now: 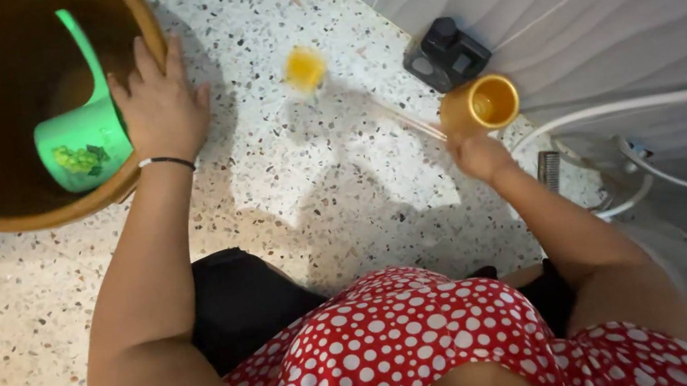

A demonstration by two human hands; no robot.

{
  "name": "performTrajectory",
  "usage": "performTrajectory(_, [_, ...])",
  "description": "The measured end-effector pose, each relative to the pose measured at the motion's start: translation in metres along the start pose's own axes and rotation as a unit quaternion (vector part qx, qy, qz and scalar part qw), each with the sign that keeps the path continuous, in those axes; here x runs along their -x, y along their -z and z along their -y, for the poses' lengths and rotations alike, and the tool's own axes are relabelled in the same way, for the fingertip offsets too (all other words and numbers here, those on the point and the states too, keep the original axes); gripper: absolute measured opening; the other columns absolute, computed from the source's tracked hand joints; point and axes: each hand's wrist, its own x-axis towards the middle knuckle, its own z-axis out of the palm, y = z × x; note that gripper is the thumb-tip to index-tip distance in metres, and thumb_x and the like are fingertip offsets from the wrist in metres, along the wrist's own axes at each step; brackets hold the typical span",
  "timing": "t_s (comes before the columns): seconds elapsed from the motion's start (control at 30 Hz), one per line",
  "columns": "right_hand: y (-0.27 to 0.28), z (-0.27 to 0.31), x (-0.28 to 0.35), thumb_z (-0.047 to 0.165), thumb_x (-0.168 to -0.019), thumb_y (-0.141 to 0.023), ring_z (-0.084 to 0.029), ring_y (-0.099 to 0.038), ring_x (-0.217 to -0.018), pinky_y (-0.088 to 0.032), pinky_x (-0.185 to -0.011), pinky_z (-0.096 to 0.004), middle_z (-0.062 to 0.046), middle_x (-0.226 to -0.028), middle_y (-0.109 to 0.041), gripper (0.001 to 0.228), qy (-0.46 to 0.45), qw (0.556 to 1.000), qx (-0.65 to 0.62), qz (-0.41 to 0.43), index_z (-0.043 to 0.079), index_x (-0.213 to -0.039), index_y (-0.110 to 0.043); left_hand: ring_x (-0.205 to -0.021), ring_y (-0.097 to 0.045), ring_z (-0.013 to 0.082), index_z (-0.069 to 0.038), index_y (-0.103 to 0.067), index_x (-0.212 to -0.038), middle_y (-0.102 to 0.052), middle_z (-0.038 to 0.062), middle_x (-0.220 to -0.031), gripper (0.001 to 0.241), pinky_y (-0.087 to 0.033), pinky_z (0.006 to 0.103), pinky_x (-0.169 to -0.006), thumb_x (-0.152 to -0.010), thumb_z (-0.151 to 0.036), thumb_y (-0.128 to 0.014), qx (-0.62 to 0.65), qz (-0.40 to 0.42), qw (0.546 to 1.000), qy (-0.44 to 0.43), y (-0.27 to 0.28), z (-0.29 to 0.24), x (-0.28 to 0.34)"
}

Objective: The person places a cloth on the toilet tank and then uses a toilet brush to scrub the floor around a brown bucket and a toilet. The person is kneeling on the floor while performing the cleaning task.

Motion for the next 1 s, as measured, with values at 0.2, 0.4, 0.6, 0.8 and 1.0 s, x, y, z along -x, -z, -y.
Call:
performTrajectory(0.2, [0.043, 0.062, 0.040, 0.026, -0.110, -0.033, -0.021, -0.061, -0.059, -0.057, -0.058, -0.036, -0.012, -0.089, -0.071, 0.036, -0.003, 0.996, -0.021, 0.082, 0.021, -0.142, -0.048, -0.106, -0.066, 0.0482, -0.006, -0.053, -0.155, -0.045, 0.032, -0.150, 0.072, -0.035, 0.0628, -0.107, -0.093, -0.035, -0.075, -0.016, -0.021, 1.000, -0.006, 0.006, -0.001, 0.002])
performTrajectory(0.4, [0.038, 0.036, 0.020, 0.033, -0.108, -0.029, -0.030, -0.060, -0.081, -0.051, -0.073, -0.044, -0.011, -0.110, -0.065, 0.051, -0.039, 0.994, -0.101, 0.017, 0.026, -0.157, -0.040, -0.109, -0.065, 0.0503, -0.004, -0.051, -0.156, -0.045, 0.033, -0.151, 0.072, -0.032, 0.0619, -0.108, -0.094, -0.034, -0.074, -0.012, -0.006, 1.000, -0.007, 0.016, -0.003, 0.004])
performTrajectory(0.6, [0.067, 0.065, 0.064, 0.041, -0.109, -0.022, -0.012, -0.047, -0.050, -0.048, -0.043, -0.027, -0.006, -0.081, -0.064, 0.056, -0.008, 0.990, 0.016, 0.143, 0.036, -0.165, -0.018, -0.107, -0.066, 0.0497, -0.003, -0.052, -0.156, -0.043, 0.033, -0.151, 0.069, -0.032, 0.0606, -0.109, -0.097, -0.036, -0.070, -0.024, -0.003, 1.000, -0.009, 0.023, -0.003, 0.003])
performTrajectory(0.8, [0.077, 0.048, 0.061, 0.034, -0.111, -0.027, -0.026, -0.062, -0.060, -0.055, -0.064, -0.044, -0.014, -0.076, -0.068, 0.036, -0.103, 0.983, -0.122, 0.085, 0.019, -0.139, -0.045, -0.110, -0.064, 0.0512, -0.004, -0.051, -0.158, -0.042, 0.033, -0.153, 0.070, -0.032, 0.0610, -0.108, -0.099, -0.036, -0.069, -0.022, 0.007, 1.000, -0.006, 0.024, -0.004, 0.004])
performTrajectory(1.0, [0.029, 0.004, 0.046, 0.033, -0.107, -0.035, -0.033, -0.069, -0.071, -0.057, -0.070, -0.047, -0.017, -0.087, -0.074, 0.030, -0.011, 0.999, -0.007, 0.047, 0.022, -0.135, -0.042, -0.115, -0.062, 0.0498, -0.005, -0.050, -0.159, -0.039, 0.032, -0.155, 0.072, -0.031, 0.0619, -0.109, -0.097, -0.036, -0.071, -0.010, 0.008, 1.000, -0.005, 0.022, -0.001, 0.005])
